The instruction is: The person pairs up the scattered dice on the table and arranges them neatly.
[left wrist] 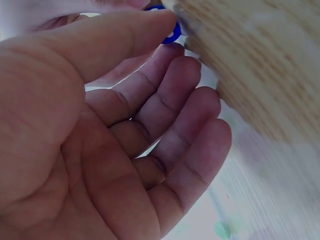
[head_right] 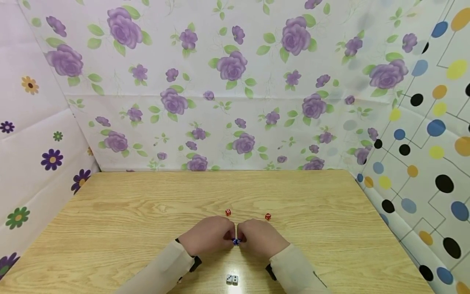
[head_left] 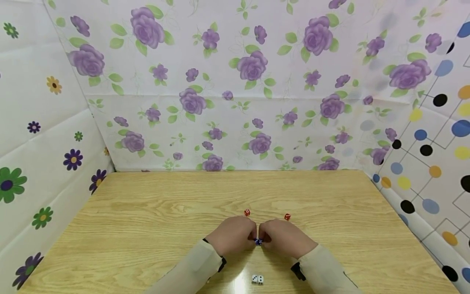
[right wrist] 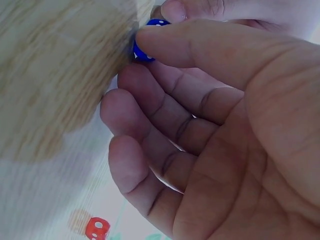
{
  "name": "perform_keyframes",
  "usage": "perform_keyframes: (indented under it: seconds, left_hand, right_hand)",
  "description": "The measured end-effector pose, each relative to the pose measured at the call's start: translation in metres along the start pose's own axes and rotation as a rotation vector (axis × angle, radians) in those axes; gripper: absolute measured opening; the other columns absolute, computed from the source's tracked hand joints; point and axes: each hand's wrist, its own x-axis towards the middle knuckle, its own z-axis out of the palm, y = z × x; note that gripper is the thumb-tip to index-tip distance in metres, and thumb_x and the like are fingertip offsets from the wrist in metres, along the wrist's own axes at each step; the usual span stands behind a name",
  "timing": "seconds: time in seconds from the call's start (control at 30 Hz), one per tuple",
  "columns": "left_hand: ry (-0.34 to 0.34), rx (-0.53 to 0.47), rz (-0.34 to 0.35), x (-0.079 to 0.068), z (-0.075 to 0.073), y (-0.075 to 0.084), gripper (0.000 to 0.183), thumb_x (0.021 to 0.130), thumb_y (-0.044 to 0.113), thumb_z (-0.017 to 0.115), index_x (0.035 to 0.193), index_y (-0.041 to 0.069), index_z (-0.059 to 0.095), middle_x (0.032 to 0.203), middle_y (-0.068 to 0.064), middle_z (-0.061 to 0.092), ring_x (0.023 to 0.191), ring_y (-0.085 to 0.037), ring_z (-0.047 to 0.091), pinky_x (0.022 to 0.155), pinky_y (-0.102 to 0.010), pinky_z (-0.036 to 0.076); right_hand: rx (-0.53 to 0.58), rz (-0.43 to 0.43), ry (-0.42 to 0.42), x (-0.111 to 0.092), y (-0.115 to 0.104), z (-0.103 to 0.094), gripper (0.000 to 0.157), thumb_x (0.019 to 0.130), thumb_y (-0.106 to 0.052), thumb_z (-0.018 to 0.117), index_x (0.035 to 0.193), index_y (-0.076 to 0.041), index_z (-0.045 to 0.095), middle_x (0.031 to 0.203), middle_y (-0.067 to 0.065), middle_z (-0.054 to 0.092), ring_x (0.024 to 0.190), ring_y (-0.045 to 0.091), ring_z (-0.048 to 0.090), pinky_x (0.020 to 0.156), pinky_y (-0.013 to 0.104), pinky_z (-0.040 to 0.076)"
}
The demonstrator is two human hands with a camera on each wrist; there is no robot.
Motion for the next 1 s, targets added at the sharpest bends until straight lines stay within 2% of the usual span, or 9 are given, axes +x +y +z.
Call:
perform_keyframes:
  seconds: [0.2,0.3,0.4,0.5,0.6,0.67,0.87,1.0]
  left_hand:
    - [-0.003,-0.081,-0.035,-0.004,-0.008,-0.002,0.034,0.094,0.010,0.069,0.066,0.018,0.051,0.058,0.009,0.034,0.053,-0.007,0.027,0.054,-0.023,0.028]
    - [0.024,-0.092,-0.069,-0.006,-0.014,-0.007,0.021,0.095,0.011,0.067,0.076,0.017,0.057,0.064,0.010,0.044,0.056,-0.005,0.036,0.055,-0.023,0.035]
    - [0.067,-0.053,-0.088,-0.005,-0.018,-0.015,0.001,0.097,0.014,0.067,0.097,0.013,0.067,0.084,0.006,0.061,0.068,-0.007,0.050,0.064,-0.025,0.047]
    - [0.118,0.000,-0.095,0.001,-0.020,-0.025,0.011,0.099,0.015,0.067,0.109,0.010,0.068,0.096,-0.001,0.064,0.076,-0.010,0.055,0.069,-0.028,0.051]
    - [0.146,0.031,-0.096,0.008,-0.020,-0.034,0.012,0.100,0.014,0.067,0.111,0.009,0.067,0.096,-0.003,0.062,0.076,-0.012,0.055,0.068,-0.029,0.051]
    - [0.148,0.047,-0.099,0.013,-0.018,-0.039,0.011,0.101,0.014,0.068,0.110,0.009,0.065,0.095,-0.002,0.061,0.074,-0.012,0.054,0.067,-0.028,0.050]
    - [0.123,0.028,-0.120,0.026,-0.014,-0.042,0.018,0.099,0.013,0.069,0.116,0.008,0.065,0.095,-0.003,0.064,0.072,-0.011,0.053,0.068,-0.030,0.051]
    - [0.122,0.006,-0.136,0.031,-0.012,-0.040,0.017,0.099,0.016,0.069,0.114,0.007,0.067,0.094,-0.002,0.068,0.073,-0.010,0.056,0.072,-0.031,0.054]
  right_hand:
    - [0.032,0.051,-0.016,-0.005,0.002,-0.005,0.013,0.091,-0.010,0.079,0.088,-0.018,0.069,0.081,-0.014,0.062,0.069,0.003,0.051,0.066,0.026,0.047]
    - [0.044,0.086,-0.014,-0.009,0.008,-0.010,0.010,0.094,-0.011,0.075,0.092,-0.020,0.070,0.084,-0.014,0.062,0.071,0.004,0.053,0.068,0.029,0.048]
    - [0.043,0.120,0.036,-0.010,0.021,-0.017,0.009,0.096,-0.012,0.071,0.092,-0.019,0.070,0.084,-0.013,0.062,0.073,0.006,0.054,0.069,0.031,0.049]
    - [0.009,0.187,0.131,-0.010,0.038,-0.025,0.009,0.096,-0.012,0.071,0.090,-0.018,0.069,0.082,-0.010,0.061,0.073,0.007,0.055,0.069,0.032,0.049]
    - [-0.060,0.263,0.205,-0.013,0.052,-0.031,0.006,0.095,-0.013,0.074,0.092,-0.014,0.068,0.083,-0.006,0.061,0.074,0.010,0.055,0.069,0.035,0.050]
    - [-0.097,0.298,0.219,-0.015,0.059,-0.032,0.007,0.095,-0.015,0.075,0.095,-0.013,0.068,0.084,-0.004,0.061,0.074,0.011,0.055,0.070,0.037,0.051]
    - [-0.129,0.326,0.191,-0.014,0.067,-0.028,0.014,0.096,-0.015,0.074,0.108,-0.009,0.071,0.088,0.000,0.063,0.076,0.014,0.057,0.069,0.038,0.052]
    - [-0.125,0.323,0.180,-0.012,0.068,-0.024,0.014,0.096,-0.012,0.073,0.109,-0.008,0.072,0.088,0.001,0.063,0.074,0.012,0.056,0.068,0.037,0.053]
